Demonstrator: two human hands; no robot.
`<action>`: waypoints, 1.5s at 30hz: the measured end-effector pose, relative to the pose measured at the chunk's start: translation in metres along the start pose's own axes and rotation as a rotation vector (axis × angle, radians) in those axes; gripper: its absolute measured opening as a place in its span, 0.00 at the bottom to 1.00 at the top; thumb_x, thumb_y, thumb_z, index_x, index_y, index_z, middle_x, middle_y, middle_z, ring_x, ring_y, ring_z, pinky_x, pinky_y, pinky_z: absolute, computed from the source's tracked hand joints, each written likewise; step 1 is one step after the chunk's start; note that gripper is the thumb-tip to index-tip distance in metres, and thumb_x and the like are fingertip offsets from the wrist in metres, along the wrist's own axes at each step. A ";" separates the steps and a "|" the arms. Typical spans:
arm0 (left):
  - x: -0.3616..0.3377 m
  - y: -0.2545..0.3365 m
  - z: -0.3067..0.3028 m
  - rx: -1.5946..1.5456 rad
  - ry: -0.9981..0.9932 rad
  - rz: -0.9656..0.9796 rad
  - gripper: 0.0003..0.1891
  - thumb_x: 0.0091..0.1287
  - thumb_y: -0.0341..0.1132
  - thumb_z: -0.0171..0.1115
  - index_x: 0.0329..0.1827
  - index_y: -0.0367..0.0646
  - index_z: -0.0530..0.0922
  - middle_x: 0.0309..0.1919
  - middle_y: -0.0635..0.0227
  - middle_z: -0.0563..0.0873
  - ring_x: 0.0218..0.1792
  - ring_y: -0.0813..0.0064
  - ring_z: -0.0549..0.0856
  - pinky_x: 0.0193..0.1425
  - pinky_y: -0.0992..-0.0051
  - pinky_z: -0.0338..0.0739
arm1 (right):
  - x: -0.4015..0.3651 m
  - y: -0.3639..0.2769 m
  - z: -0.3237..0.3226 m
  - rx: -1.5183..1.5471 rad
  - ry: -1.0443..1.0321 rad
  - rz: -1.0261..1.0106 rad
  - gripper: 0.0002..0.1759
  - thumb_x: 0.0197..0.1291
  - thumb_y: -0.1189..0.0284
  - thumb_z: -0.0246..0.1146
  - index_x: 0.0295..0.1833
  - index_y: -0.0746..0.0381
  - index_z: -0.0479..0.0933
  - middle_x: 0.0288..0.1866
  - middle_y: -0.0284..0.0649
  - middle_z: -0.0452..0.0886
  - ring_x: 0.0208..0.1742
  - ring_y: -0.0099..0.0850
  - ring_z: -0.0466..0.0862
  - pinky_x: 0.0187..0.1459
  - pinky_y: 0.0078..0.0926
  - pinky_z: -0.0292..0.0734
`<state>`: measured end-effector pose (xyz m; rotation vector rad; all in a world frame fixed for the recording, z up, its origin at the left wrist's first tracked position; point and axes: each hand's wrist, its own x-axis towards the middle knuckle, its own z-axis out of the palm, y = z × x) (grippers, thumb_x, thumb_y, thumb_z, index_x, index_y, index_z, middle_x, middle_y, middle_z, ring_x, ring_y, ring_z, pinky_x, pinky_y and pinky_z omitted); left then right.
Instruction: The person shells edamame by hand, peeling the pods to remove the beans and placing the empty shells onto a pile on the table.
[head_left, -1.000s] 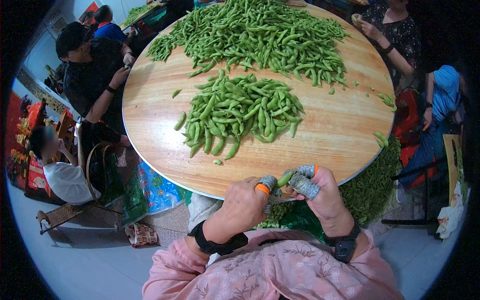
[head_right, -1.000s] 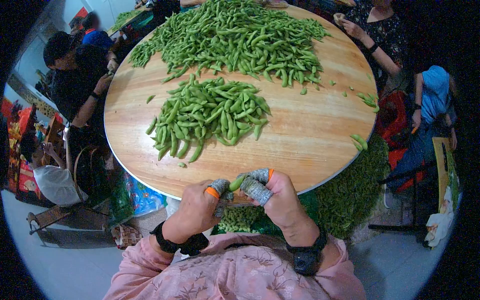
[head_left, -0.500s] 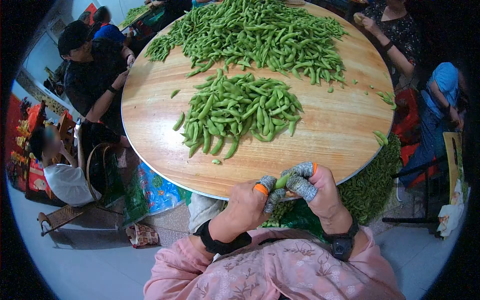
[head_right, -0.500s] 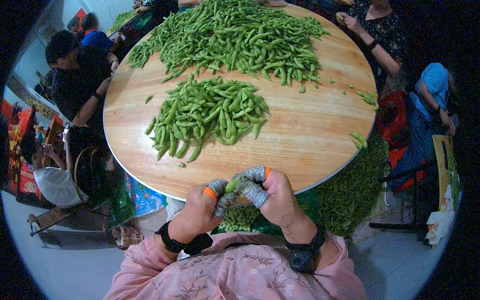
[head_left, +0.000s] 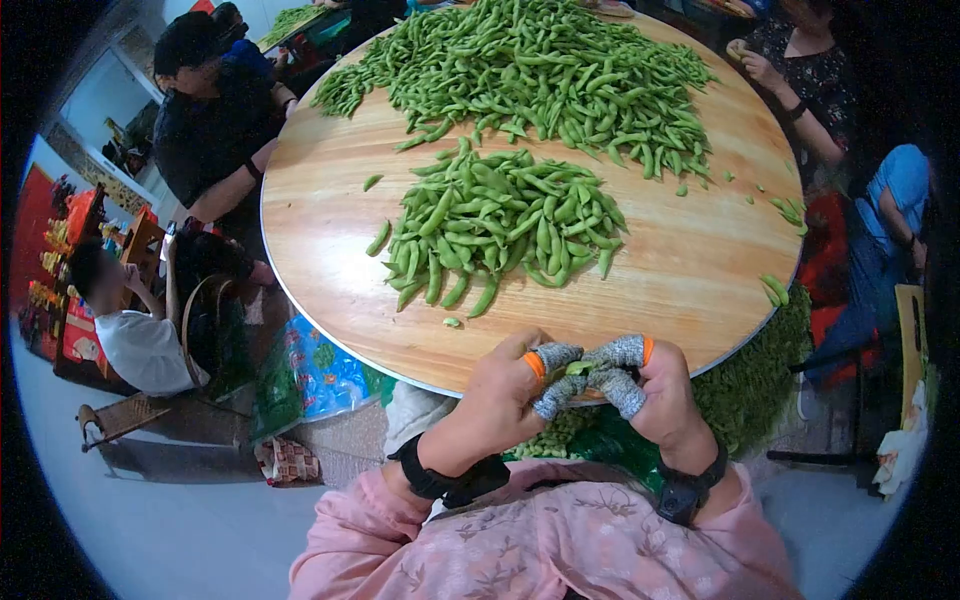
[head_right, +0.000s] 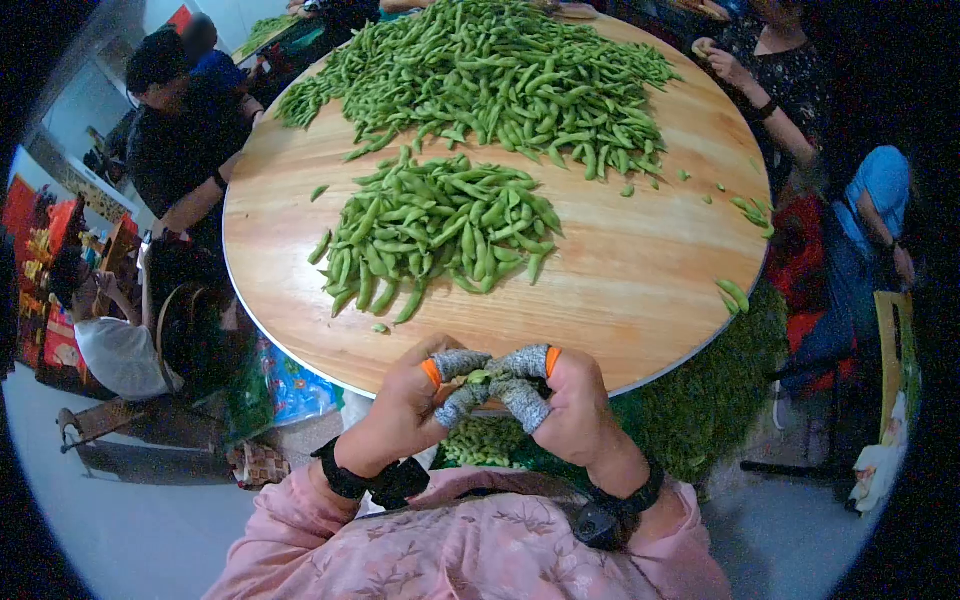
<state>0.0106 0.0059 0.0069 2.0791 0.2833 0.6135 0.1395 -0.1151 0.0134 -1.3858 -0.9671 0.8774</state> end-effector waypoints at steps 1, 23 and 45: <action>0.003 -0.001 -0.002 -0.006 -0.014 0.060 0.11 0.49 0.28 0.55 0.37 0.37 0.74 0.21 0.60 0.74 0.27 0.57 0.75 0.34 0.70 0.70 | 0.000 -0.004 0.000 -0.060 0.007 0.030 0.07 0.47 0.82 0.56 0.35 0.68 0.74 0.29 0.39 0.78 0.32 0.23 0.76 0.35 0.20 0.71; -0.010 -0.003 0.001 0.244 -0.122 -0.042 0.15 0.50 0.27 0.59 0.41 0.36 0.71 0.23 0.56 0.76 0.26 0.58 0.77 0.29 0.70 0.72 | 0.010 0.006 -0.002 0.422 0.031 0.227 0.04 0.54 0.76 0.56 0.32 0.64 0.74 0.25 0.28 0.75 0.26 0.15 0.71 0.26 0.12 0.65; -0.023 -0.006 0.008 -0.066 0.006 -0.064 0.07 0.51 0.27 0.55 0.33 0.37 0.71 0.24 0.56 0.76 0.27 0.56 0.77 0.29 0.69 0.70 | 0.007 0.006 0.015 0.280 -0.119 0.102 0.04 0.51 0.82 0.55 0.34 0.68 0.73 0.30 0.33 0.77 0.33 0.20 0.75 0.36 0.18 0.70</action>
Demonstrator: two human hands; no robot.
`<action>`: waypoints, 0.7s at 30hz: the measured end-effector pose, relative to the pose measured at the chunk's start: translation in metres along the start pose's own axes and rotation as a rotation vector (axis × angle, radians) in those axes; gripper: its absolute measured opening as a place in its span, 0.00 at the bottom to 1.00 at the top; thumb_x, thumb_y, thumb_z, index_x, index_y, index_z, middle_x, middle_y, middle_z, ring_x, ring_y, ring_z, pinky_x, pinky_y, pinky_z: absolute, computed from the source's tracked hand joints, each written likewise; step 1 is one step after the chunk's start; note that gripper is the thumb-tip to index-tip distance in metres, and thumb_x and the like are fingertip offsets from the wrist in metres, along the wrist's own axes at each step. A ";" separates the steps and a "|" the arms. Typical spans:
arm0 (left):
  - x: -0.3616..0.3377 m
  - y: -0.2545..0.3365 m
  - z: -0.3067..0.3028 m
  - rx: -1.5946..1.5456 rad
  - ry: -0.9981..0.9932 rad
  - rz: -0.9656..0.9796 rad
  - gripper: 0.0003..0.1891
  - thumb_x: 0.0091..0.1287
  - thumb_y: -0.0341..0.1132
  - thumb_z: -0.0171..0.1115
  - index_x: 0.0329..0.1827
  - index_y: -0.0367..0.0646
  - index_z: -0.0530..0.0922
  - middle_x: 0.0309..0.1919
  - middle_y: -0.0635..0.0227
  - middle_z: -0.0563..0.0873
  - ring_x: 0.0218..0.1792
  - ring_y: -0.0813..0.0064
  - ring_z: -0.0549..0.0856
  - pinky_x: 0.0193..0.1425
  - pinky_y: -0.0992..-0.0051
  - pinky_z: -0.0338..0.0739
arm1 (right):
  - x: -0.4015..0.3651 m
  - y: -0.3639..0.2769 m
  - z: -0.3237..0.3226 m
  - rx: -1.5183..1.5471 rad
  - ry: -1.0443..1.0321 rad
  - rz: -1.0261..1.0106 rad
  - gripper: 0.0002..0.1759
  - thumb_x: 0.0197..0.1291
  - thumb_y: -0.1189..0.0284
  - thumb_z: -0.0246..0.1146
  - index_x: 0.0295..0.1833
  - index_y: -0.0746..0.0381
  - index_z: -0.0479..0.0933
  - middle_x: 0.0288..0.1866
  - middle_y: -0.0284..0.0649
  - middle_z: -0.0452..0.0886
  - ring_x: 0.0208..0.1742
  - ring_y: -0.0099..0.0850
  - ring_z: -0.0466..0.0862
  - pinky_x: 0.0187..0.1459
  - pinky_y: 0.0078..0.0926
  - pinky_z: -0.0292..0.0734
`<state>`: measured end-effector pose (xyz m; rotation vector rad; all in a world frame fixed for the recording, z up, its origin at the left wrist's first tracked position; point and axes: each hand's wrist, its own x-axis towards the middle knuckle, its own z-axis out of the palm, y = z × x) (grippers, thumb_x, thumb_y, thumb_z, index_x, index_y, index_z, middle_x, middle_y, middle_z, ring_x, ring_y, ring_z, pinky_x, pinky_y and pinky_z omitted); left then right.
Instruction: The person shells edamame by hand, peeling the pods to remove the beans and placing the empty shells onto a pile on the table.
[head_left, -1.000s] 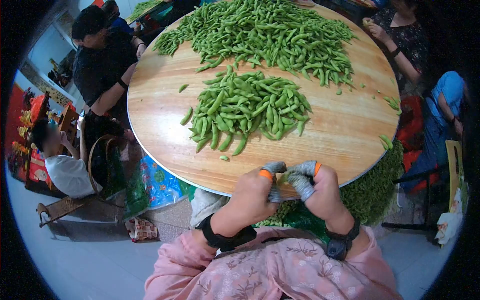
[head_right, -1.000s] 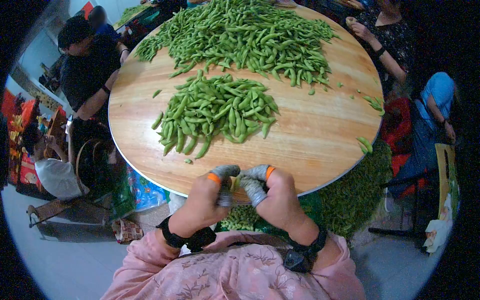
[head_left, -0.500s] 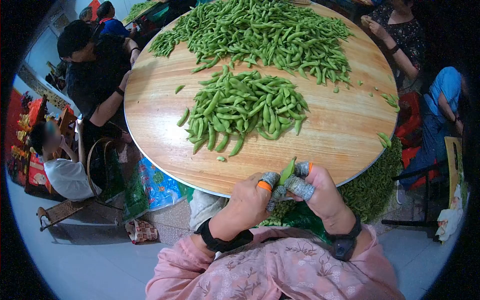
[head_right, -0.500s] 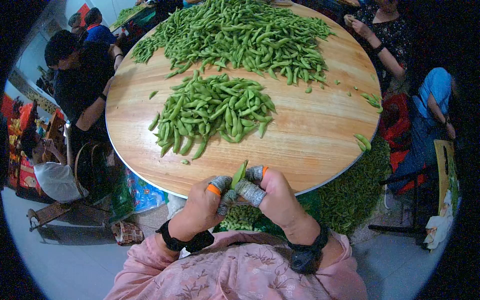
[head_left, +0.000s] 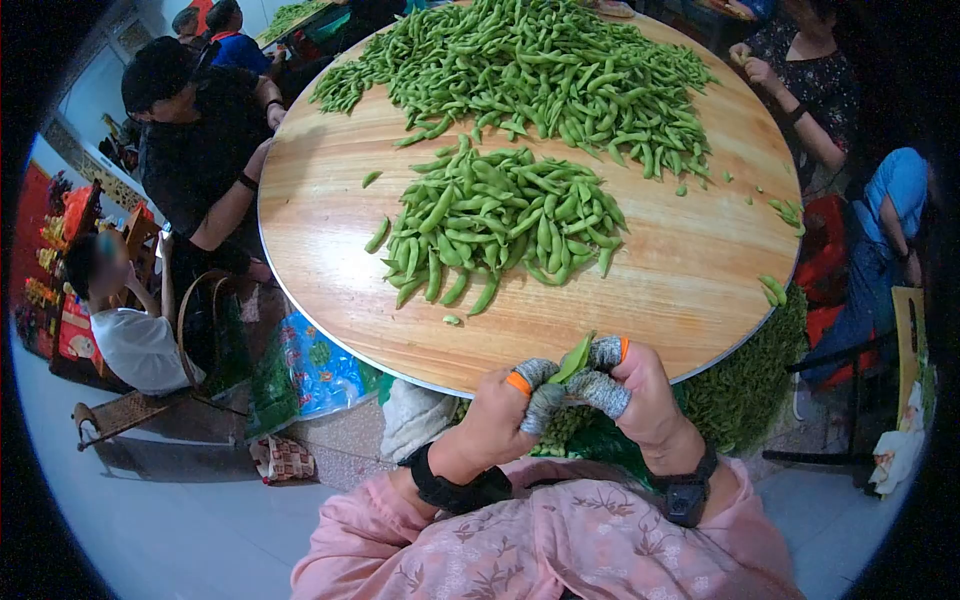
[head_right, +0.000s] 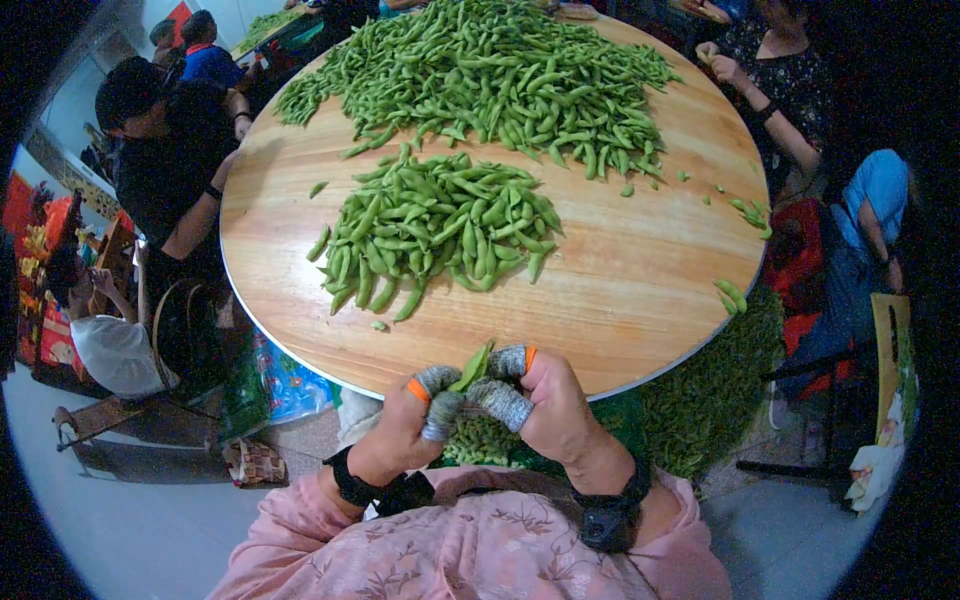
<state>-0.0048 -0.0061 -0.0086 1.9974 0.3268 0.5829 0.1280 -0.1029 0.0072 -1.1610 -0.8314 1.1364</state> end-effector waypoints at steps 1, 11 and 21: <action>0.001 0.002 -0.001 0.000 0.000 0.001 0.07 0.51 0.27 0.55 0.33 0.37 0.71 0.24 0.56 0.76 0.27 0.56 0.77 0.29 0.69 0.70 | 0.000 0.001 0.001 -0.015 -0.001 -0.028 0.04 0.51 0.82 0.55 0.34 0.68 0.73 0.30 0.33 0.77 0.34 0.20 0.75 0.37 0.18 0.71; 0.005 0.012 -0.010 -0.265 -0.087 -0.183 0.06 0.53 0.26 0.52 0.33 0.35 0.71 0.19 0.62 0.75 0.20 0.73 0.72 0.26 0.76 0.68 | 0.000 0.004 -0.005 -0.136 -0.020 -0.009 0.06 0.49 0.83 0.56 0.35 0.69 0.72 0.33 0.34 0.77 0.34 0.19 0.74 0.37 0.17 0.71; 0.006 -0.004 0.003 -0.007 -0.096 -0.260 0.07 0.50 0.24 0.48 0.32 0.35 0.73 0.22 0.66 0.77 0.24 0.77 0.74 0.29 0.77 0.69 | -0.005 0.005 0.005 -0.331 0.097 -0.092 0.06 0.47 0.83 0.55 0.33 0.68 0.73 0.27 0.34 0.76 0.29 0.18 0.73 0.32 0.18 0.70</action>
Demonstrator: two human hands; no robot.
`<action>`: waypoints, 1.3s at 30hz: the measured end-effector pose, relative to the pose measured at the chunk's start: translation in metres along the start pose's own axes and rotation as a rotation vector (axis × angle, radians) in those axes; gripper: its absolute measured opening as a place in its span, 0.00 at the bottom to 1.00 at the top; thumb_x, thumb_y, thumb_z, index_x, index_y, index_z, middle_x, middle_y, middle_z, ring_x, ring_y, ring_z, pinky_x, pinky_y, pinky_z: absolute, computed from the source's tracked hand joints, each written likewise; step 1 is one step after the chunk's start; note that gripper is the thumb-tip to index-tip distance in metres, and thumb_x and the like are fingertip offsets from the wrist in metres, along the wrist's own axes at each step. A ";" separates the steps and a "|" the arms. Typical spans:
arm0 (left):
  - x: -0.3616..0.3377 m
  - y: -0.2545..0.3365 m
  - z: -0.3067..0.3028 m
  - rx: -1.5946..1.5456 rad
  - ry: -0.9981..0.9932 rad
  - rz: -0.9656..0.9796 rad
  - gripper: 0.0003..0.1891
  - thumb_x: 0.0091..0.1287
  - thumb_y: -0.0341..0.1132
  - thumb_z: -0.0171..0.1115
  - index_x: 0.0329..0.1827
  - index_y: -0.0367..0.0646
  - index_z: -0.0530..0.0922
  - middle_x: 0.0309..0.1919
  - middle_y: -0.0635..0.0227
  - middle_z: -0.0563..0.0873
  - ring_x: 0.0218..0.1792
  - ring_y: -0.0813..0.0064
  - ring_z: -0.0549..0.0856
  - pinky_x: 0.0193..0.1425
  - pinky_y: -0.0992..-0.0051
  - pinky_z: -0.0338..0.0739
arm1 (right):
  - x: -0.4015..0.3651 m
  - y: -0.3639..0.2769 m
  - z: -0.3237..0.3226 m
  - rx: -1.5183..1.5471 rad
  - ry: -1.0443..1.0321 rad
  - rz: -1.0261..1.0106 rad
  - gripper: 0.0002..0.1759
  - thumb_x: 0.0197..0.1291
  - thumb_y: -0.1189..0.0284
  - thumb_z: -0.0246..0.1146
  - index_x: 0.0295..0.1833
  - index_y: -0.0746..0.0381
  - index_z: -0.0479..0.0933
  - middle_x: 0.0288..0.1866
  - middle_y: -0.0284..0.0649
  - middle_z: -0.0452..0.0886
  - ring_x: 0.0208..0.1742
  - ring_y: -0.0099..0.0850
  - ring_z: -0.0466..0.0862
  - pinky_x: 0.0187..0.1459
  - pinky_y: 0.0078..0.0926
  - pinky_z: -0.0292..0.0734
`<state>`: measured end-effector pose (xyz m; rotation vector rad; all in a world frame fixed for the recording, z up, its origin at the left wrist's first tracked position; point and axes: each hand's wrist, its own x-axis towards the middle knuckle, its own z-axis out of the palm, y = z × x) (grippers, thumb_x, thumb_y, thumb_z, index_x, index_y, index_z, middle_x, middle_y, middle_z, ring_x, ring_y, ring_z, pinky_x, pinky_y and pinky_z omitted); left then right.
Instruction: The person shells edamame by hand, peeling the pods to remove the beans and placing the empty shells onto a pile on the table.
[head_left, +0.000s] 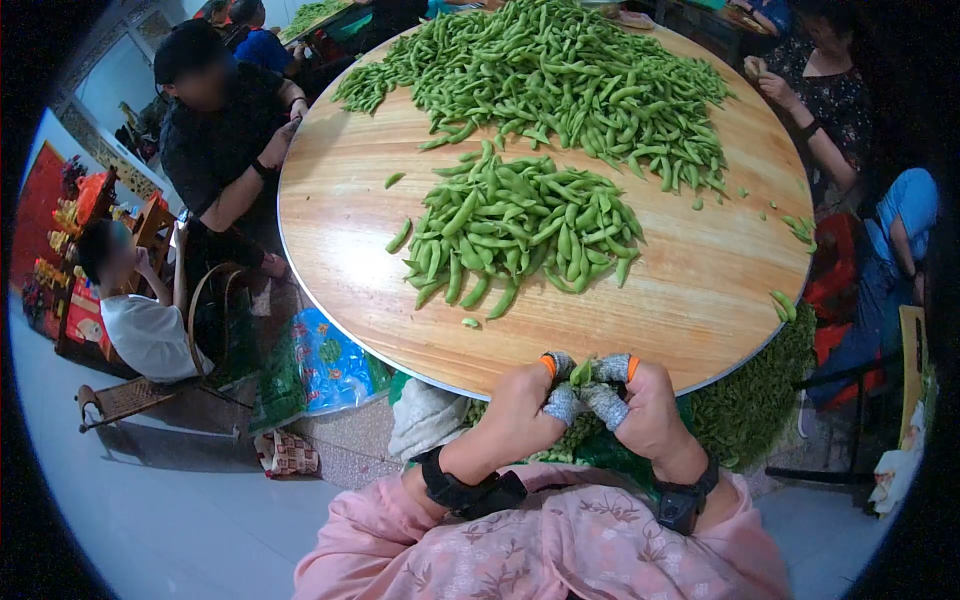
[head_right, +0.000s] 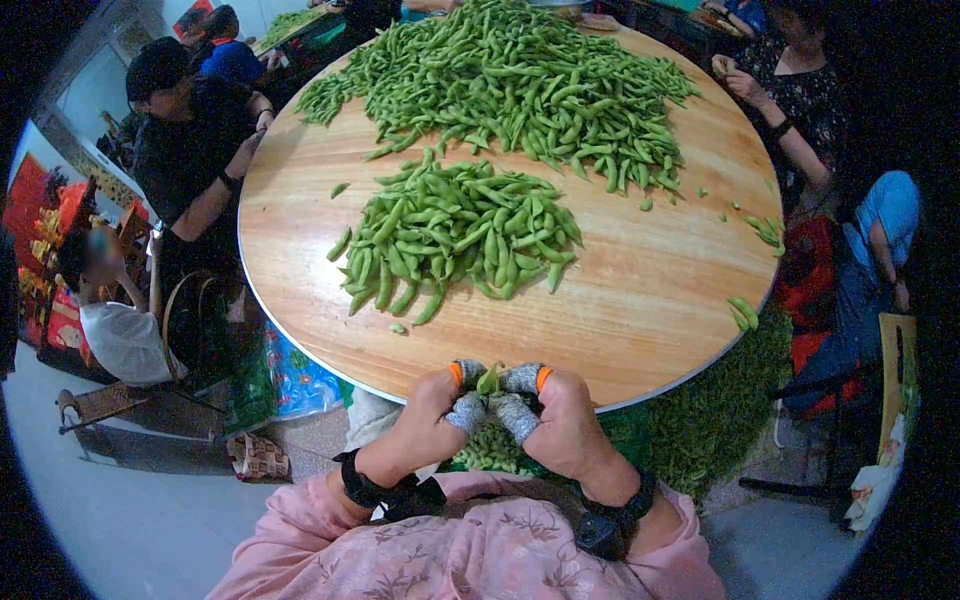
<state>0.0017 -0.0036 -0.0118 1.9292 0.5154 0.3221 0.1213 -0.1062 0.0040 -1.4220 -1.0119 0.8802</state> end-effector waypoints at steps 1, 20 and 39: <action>0.001 0.000 0.001 -0.131 0.005 -0.019 0.08 0.49 0.24 0.48 0.32 0.36 0.73 0.22 0.66 0.77 0.24 0.76 0.74 0.30 0.77 0.69 | -0.001 0.000 0.000 0.016 0.012 0.014 0.06 0.46 0.83 0.56 0.33 0.68 0.73 0.27 0.35 0.76 0.29 0.19 0.73 0.32 0.18 0.70; 0.037 -0.021 -0.095 1.026 0.414 -0.237 0.09 0.45 0.34 0.61 0.25 0.38 0.74 0.21 0.55 0.79 0.25 0.58 0.80 0.28 0.65 0.72 | -0.054 0.003 -0.135 -0.870 0.821 0.025 0.14 0.49 0.81 0.56 0.44 0.69 0.72 0.33 0.40 0.78 0.35 0.26 0.76 0.40 0.20 0.69; 0.023 -0.029 -0.101 0.974 0.359 -0.223 0.12 0.52 0.38 0.59 0.29 0.36 0.74 0.21 0.56 0.79 0.24 0.60 0.79 0.28 0.69 0.73 | 0.007 -0.013 -0.007 0.004 0.007 0.115 0.09 0.51 0.79 0.58 0.39 0.70 0.74 0.34 0.38 0.79 0.35 0.21 0.76 0.39 0.17 0.72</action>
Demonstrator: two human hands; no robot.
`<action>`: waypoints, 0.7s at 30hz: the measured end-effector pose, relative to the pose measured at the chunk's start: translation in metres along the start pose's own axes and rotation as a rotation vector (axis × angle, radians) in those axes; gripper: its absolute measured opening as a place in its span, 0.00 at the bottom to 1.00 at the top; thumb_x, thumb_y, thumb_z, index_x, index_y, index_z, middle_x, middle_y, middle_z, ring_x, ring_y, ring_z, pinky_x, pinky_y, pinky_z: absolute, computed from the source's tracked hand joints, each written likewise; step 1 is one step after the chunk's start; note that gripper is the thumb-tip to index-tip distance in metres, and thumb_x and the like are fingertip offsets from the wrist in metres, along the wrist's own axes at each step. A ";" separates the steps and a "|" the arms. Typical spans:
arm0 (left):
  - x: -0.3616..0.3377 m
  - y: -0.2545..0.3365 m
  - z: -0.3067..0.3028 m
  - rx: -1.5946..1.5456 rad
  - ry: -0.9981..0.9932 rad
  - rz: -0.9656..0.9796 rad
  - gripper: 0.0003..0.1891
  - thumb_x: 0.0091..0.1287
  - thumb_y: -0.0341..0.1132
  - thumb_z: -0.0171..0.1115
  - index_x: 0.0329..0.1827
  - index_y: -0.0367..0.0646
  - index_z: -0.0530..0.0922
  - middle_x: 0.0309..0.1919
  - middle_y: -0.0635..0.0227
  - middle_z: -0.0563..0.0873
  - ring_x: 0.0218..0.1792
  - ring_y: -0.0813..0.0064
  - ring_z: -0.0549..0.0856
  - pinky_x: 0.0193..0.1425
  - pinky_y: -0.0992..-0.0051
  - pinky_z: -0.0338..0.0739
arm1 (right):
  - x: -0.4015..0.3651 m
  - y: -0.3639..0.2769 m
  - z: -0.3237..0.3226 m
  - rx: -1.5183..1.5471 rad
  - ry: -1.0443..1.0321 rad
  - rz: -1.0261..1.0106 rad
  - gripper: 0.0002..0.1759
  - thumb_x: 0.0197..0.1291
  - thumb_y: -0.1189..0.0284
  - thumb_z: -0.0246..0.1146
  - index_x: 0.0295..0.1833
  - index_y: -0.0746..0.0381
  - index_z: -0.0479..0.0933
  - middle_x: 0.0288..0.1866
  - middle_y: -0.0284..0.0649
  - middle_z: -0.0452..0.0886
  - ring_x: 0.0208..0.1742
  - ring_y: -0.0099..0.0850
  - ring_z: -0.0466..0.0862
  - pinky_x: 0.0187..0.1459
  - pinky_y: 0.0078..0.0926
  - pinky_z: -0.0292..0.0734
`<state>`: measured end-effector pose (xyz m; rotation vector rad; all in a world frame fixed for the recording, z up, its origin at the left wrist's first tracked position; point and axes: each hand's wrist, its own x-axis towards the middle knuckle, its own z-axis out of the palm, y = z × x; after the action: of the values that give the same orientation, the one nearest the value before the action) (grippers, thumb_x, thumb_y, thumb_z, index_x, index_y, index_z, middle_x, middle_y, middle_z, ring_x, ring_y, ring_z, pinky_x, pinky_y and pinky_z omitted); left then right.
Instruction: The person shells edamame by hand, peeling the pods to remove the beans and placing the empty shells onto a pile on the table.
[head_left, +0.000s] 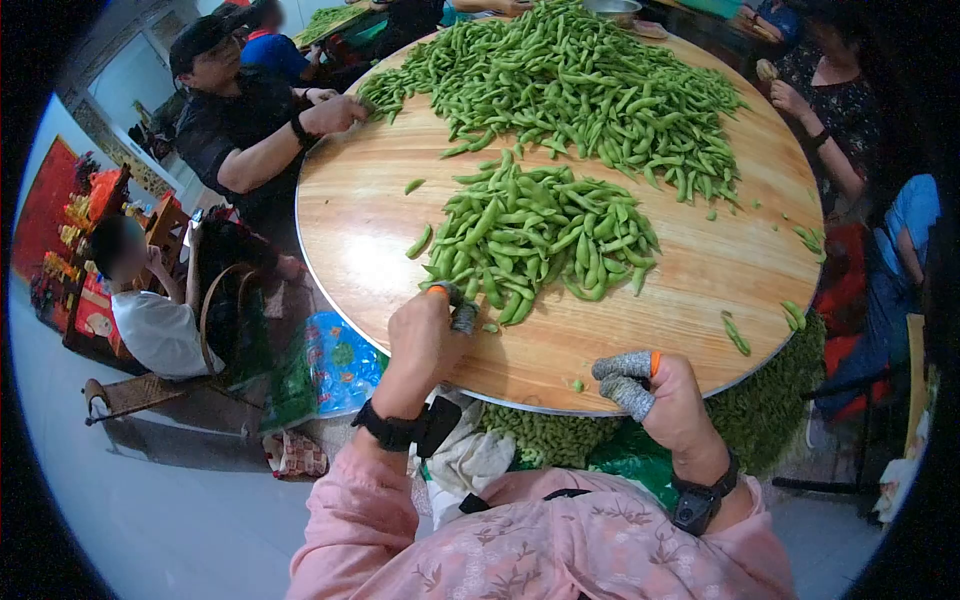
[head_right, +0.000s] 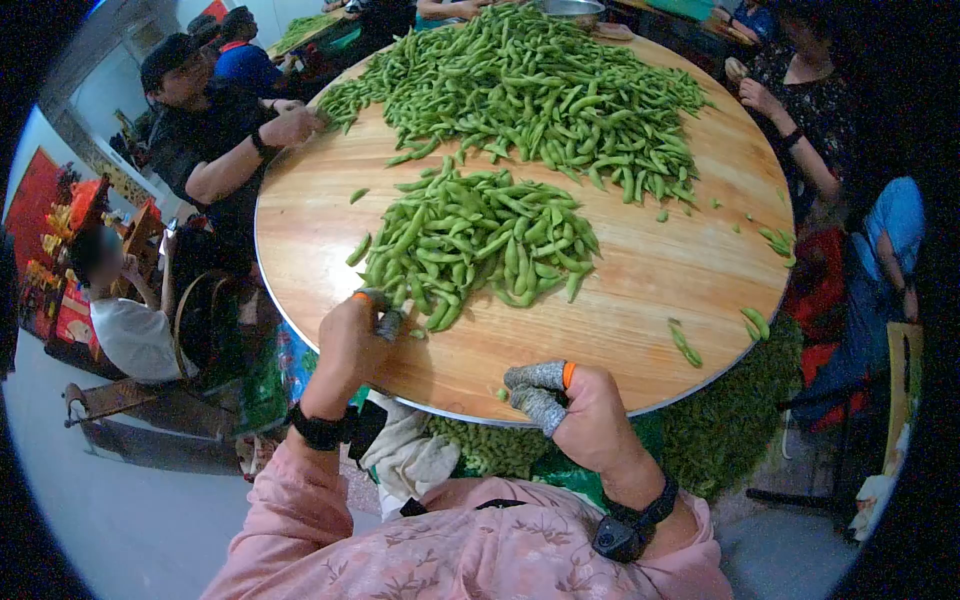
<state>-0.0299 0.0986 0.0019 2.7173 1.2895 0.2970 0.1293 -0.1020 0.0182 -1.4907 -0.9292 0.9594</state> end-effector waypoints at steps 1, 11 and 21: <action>-0.001 -0.005 0.001 -0.001 0.000 0.003 0.12 0.52 0.38 0.59 0.29 0.36 0.74 0.21 0.56 0.79 0.24 0.60 0.79 0.28 0.69 0.73 | 0.000 0.002 0.000 0.030 -0.013 0.013 0.09 0.51 0.79 0.58 0.39 0.70 0.75 0.34 0.37 0.79 0.35 0.21 0.76 0.39 0.17 0.72; -0.036 0.036 -0.020 -1.467 -0.282 -0.189 0.07 0.56 0.27 0.58 0.36 0.36 0.71 0.25 0.71 0.78 0.26 0.84 0.76 0.29 0.85 0.70 | 0.018 -0.002 0.018 0.209 -0.060 0.054 0.11 0.53 0.78 0.56 0.43 0.69 0.74 0.34 0.33 0.78 0.36 0.17 0.74 0.39 0.15 0.70; -0.060 0.071 -0.007 -1.496 -0.263 -0.029 0.07 0.55 0.23 0.58 0.36 0.34 0.72 0.31 0.67 0.80 0.34 0.81 0.79 0.36 0.83 0.73 | 0.011 -0.003 0.014 0.474 -0.087 0.101 0.03 0.54 0.77 0.55 0.33 0.64 0.74 0.25 0.25 0.73 0.25 0.13 0.68 0.26 0.11 0.63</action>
<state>-0.0149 0.0079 0.0145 1.3712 0.5489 0.5614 0.1198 -0.0865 0.0190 -1.1055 -0.6319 1.2282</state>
